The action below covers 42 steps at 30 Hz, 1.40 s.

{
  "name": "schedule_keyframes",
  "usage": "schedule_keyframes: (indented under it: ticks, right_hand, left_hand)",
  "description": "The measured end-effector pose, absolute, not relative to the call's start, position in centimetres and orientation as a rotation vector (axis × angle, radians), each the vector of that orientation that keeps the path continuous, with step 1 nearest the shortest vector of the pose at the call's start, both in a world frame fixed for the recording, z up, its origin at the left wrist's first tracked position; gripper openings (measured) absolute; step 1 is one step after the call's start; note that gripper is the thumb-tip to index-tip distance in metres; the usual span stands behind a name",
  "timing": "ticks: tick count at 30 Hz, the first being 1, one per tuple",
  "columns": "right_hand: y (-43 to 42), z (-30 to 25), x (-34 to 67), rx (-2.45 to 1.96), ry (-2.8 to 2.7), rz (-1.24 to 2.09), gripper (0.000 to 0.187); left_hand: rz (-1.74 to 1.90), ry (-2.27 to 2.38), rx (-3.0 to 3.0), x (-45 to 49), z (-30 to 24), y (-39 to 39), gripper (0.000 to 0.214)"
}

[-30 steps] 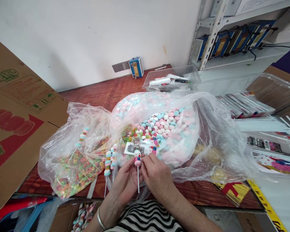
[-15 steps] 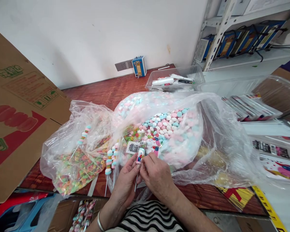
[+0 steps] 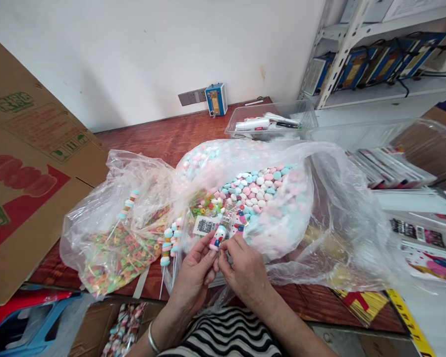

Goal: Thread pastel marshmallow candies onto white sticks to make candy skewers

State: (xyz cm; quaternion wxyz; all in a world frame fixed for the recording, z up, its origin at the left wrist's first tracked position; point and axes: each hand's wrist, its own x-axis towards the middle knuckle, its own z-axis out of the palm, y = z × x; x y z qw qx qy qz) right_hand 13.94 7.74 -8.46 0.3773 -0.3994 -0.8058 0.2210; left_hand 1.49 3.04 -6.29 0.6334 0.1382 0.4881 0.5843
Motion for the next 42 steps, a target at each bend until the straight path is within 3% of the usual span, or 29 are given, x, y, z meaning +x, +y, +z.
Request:
schedule_keyframes:
  ticks: [11, 15, 26, 42]
  right_hand:
    - [6.3, -8.1, 13.0, -0.848, -2.137, 0.566, 0.016]
    - [6.8, -8.0, 13.7, -0.987, -2.02, 0.565, 0.011]
    - [7.1, -8.2, 13.8, -1.055, -2.161, 0.147, 0.02]
    - [7.2, -7.3, 14.0, -1.029, -2.211, 0.032, 0.017]
  left_hand:
    - [1.499, 1.149, 0.241, 2.4, -7.4, 3.8, 0.049]
    - [1.444, 1.172, 0.27, 2.4, -7.2, 3.7, 0.051]
    - [1.413, 1.222, 0.382, 2.7, -7.1, 3.4, 0.05]
    - [1.255, 1.595, 0.845, 2.4, -7.2, 2.9, 0.042]
